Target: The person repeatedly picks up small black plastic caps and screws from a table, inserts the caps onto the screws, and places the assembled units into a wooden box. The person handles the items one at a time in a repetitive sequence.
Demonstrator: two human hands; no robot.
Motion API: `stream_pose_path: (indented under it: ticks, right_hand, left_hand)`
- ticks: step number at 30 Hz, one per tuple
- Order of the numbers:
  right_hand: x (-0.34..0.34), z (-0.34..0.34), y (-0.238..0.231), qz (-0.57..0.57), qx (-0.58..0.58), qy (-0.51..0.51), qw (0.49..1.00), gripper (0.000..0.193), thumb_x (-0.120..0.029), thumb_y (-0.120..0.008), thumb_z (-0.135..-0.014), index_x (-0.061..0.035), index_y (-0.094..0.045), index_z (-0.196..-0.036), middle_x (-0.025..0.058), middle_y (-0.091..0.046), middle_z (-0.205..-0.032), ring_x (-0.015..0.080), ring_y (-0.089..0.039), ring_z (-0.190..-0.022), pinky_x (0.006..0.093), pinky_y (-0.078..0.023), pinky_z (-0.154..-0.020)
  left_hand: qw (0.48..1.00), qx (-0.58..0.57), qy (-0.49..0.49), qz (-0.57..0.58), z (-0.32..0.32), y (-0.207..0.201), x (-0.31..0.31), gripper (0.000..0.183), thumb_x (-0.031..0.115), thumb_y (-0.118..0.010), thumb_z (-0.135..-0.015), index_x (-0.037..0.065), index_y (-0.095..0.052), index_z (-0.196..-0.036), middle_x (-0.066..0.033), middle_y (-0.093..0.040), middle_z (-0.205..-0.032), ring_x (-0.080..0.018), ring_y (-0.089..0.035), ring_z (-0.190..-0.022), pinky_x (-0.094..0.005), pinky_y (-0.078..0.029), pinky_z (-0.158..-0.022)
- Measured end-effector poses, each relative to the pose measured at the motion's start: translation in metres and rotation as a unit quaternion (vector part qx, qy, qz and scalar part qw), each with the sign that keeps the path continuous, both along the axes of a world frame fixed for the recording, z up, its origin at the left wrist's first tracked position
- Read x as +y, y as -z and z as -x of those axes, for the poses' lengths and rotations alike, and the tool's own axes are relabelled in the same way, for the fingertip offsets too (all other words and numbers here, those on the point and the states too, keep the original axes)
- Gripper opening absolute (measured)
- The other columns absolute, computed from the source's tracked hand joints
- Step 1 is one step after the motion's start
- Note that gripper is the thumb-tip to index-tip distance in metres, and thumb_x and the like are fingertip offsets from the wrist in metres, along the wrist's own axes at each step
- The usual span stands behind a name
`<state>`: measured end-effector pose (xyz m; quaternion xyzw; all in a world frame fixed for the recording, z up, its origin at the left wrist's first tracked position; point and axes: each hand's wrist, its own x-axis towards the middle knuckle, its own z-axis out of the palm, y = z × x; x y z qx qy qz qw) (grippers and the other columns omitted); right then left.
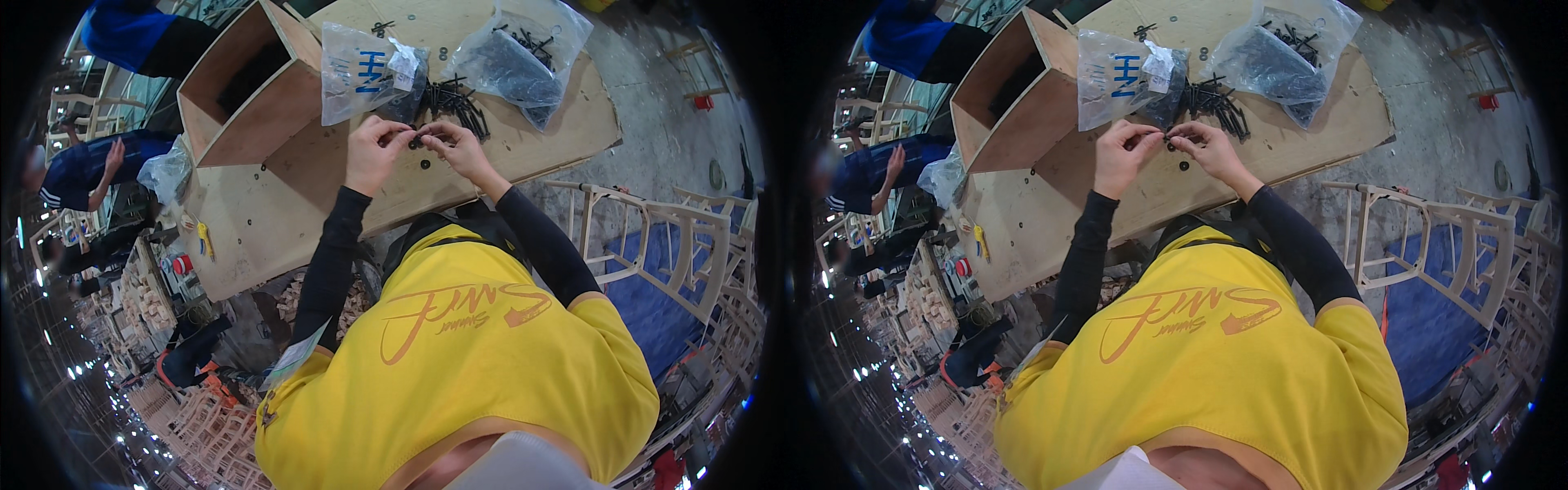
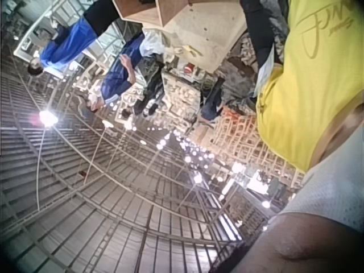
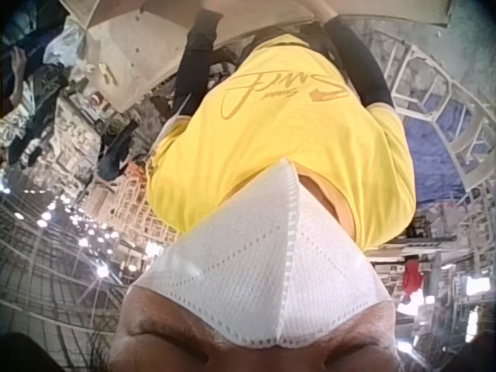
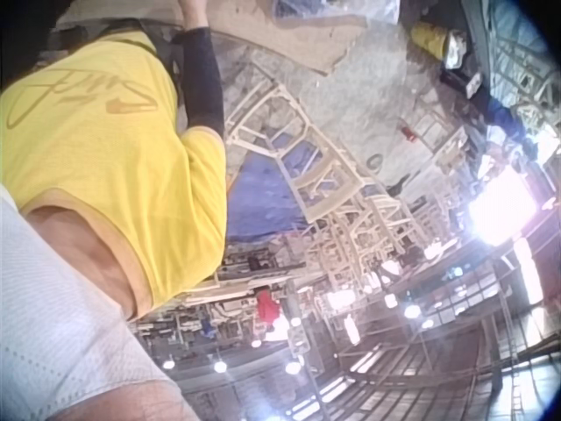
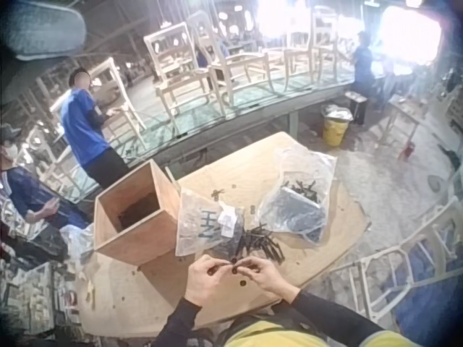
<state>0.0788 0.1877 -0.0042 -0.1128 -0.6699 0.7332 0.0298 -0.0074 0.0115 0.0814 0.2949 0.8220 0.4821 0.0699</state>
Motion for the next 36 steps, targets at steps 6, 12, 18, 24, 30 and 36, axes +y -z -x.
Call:
stream_pose_path:
  ticks: [6, 12, 18, 24, 30, 36]
  right_hand:
    - [0.021, 0.003, 0.024, -0.36, -0.026, 0.054, 0.931, 0.027, -0.022, -0.073, -0.086, -0.0192, -0.07, -0.113, 0.0077, -0.062, -0.108, 0.0287, -0.064, -0.099, 0.0397, -0.053, -0.082]
    - [0.024, 0.002, 0.042, -0.531, 0.001, 0.011, 0.847, 0.028, -0.018, -0.072, -0.085, -0.0154, -0.068, -0.112, 0.0079, -0.061, -0.111, 0.03, -0.058, -0.111, 0.0407, -0.052, -0.087]
    - [0.015, 0.003, 0.047, -0.204, -0.07, 0.038, 0.976, 0.034, -0.02, -0.074, -0.089, -0.0123, -0.065, -0.121, 0.0066, -0.065, -0.098, 0.0202, -0.065, -0.087, 0.0342, -0.055, -0.072]
    - [0.008, 0.003, 0.024, 0.325, -0.163, 0.06, 0.93, 0.037, -0.019, -0.066, -0.098, -0.0131, -0.057, -0.134, -0.0033, -0.065, -0.103, 0.0075, -0.063, -0.086, 0.0244, -0.054, -0.073]
    - [-0.004, 0.0, 0.007, 0.434, -0.177, 0.052, 0.882, 0.034, -0.02, -0.065, -0.099, -0.0106, -0.056, -0.13, -0.0017, -0.065, -0.095, 0.0086, -0.064, -0.082, 0.0244, -0.055, -0.07]
    - [-0.007, -0.005, 0.01, 0.455, -0.217, 0.059, 0.862, 0.023, -0.022, -0.064, -0.099, -0.0092, -0.062, -0.118, -0.0026, -0.065, -0.089, 0.0078, -0.062, -0.079, 0.0239, -0.055, -0.07]
  left_hand:
    - [0.945, 0.239, -0.224, -0.021, 0.075, -0.084, -0.032, 0.022, 0.017, -0.077, -0.086, 0.007, -0.074, -0.106, -0.004, -0.063, -0.08, -0.013, -0.057, -0.07, -0.028, -0.046, -0.062]
    - [0.971, 0.044, -0.154, -0.178, 0.099, -0.066, -0.054, 0.023, 0.002, -0.054, -0.099, -0.002, -0.063, -0.12, -0.0093, -0.07, -0.1, -0.0155, -0.067, -0.09, -0.0279, -0.056, -0.078]
    - [0.948, -0.287, 0.006, -0.135, 0.025, 0.0, -0.014, 0.021, 0.005, -0.062, -0.097, -0.003, -0.065, -0.116, -0.0112, -0.073, -0.098, -0.0149, -0.069, -0.079, -0.0276, -0.057, -0.073]
    - [0.952, -0.299, 0.039, -0.055, -0.004, 0.035, 0.002, 0.021, 0.009, -0.074, -0.09, 0.001, -0.072, -0.109, -0.0014, -0.071, -0.086, -0.0052, -0.061, -0.073, -0.0203, -0.049, -0.066]
    - [0.952, -0.293, 0.042, -0.076, -0.015, 0.047, 0.011, 0.018, 0.009, -0.074, -0.09, 0.001, -0.071, -0.105, -0.0001, -0.07, -0.089, -0.0035, -0.061, -0.076, -0.0197, -0.049, -0.067]
    - [0.988, -0.139, -0.004, -0.07, -0.022, 0.044, 0.014, 0.019, 0.007, -0.074, -0.088, 0.006, -0.071, -0.107, 0.0052, -0.06, -0.08, -0.0033, -0.051, -0.069, -0.0208, -0.043, -0.061]
